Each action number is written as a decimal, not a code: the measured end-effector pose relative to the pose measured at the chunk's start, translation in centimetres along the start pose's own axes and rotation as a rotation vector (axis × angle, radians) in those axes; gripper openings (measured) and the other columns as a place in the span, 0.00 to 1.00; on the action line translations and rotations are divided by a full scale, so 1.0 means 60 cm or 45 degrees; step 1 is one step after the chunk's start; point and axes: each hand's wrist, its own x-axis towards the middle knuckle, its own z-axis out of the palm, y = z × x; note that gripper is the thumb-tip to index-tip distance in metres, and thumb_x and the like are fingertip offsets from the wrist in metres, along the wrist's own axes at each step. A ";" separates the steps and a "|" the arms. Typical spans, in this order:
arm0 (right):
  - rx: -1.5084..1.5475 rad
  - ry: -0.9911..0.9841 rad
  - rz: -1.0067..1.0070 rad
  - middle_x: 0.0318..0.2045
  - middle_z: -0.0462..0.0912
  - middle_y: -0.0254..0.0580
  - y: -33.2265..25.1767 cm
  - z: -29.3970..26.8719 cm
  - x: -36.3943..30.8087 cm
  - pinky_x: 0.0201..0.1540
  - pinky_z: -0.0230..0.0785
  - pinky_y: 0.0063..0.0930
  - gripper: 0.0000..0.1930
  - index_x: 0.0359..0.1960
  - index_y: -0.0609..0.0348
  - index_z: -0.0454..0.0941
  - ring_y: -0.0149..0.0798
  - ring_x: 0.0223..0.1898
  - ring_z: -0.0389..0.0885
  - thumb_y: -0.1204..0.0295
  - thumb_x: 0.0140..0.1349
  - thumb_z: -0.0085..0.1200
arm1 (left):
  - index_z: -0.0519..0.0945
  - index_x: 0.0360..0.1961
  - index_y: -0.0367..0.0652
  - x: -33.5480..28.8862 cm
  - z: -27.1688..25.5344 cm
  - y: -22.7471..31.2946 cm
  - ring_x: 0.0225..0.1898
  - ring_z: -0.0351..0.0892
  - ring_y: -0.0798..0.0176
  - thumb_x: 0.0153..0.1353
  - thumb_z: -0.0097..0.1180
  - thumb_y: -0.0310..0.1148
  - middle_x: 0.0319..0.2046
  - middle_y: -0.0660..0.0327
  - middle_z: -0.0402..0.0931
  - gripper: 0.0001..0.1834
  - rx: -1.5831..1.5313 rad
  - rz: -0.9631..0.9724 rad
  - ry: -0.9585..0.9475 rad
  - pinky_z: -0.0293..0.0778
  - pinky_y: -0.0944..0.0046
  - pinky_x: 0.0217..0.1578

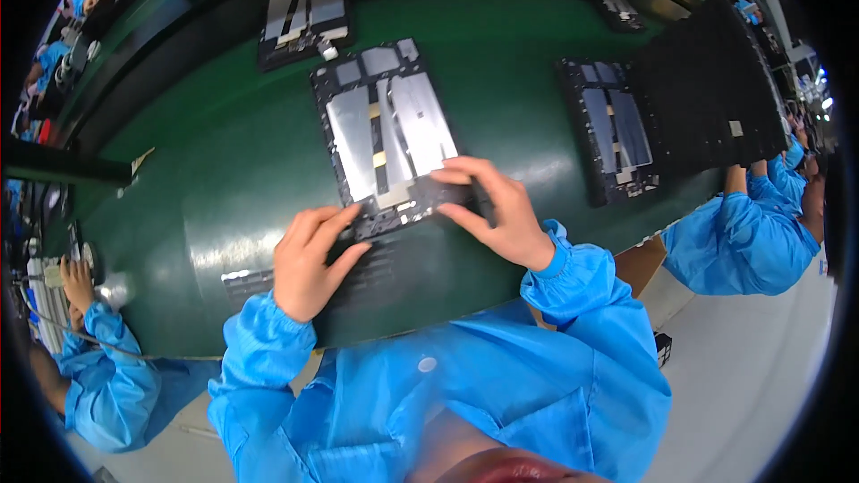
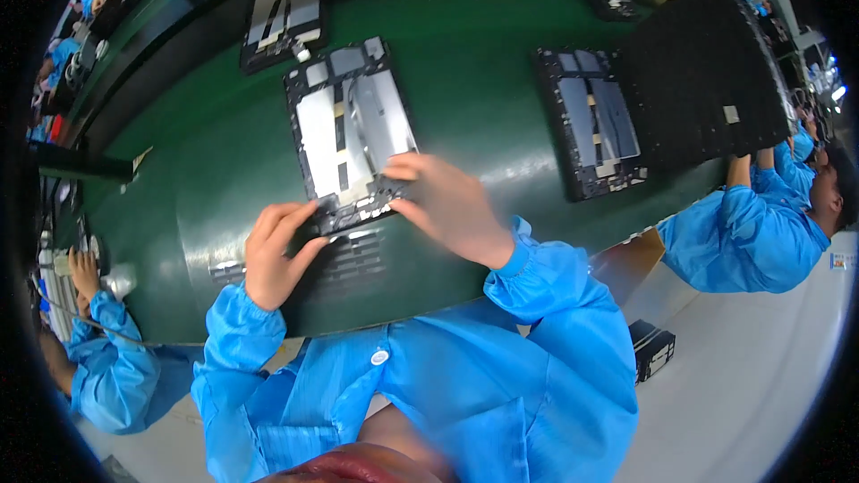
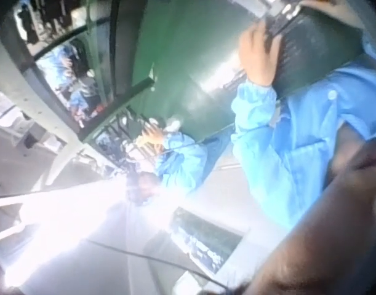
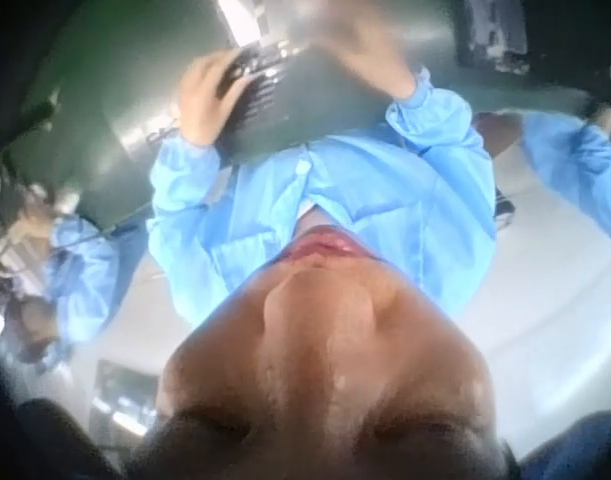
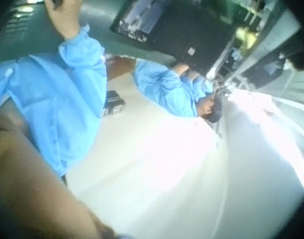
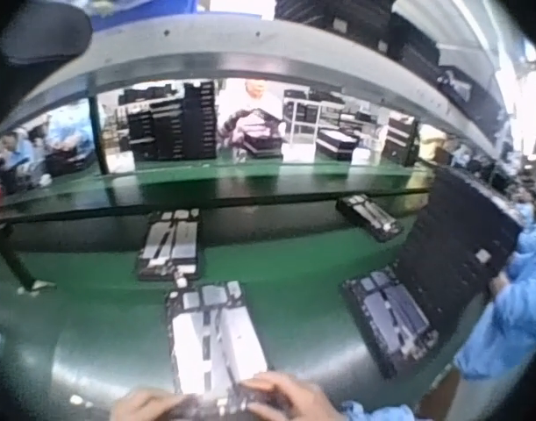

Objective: Connecting ribbon cables and components within tablet or screen panels on an assembly line.

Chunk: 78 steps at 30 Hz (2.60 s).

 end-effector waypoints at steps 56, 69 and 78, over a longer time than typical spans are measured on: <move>0.150 -0.127 -0.092 0.35 0.83 0.46 -0.037 0.106 0.035 0.46 0.73 0.33 0.16 0.48 0.63 0.77 0.41 0.38 0.83 0.85 0.58 0.62 | 0.84 0.39 0.49 -0.019 0.057 -0.021 0.39 0.79 0.56 0.57 0.69 0.33 0.35 0.65 0.80 0.10 -0.323 0.076 0.225 0.77 0.57 0.35; 0.242 -0.297 -0.025 0.36 0.83 0.43 -0.041 0.095 0.034 0.54 0.70 0.33 0.18 0.53 0.63 0.74 0.37 0.41 0.81 0.85 0.61 0.58 | 0.84 0.33 0.50 -0.021 0.053 -0.030 0.43 0.74 0.54 0.55 0.69 0.36 0.35 0.64 0.76 0.08 -0.440 0.008 0.170 0.74 0.54 0.38; 0.249 -0.293 -0.007 0.36 0.82 0.43 -0.046 0.099 0.038 0.54 0.69 0.32 0.18 0.53 0.63 0.74 0.36 0.40 0.80 0.85 0.62 0.58 | 0.81 0.31 0.49 -0.026 0.051 -0.025 0.41 0.73 0.54 0.55 0.67 0.35 0.35 0.63 0.72 0.07 -0.210 0.129 0.217 0.73 0.53 0.34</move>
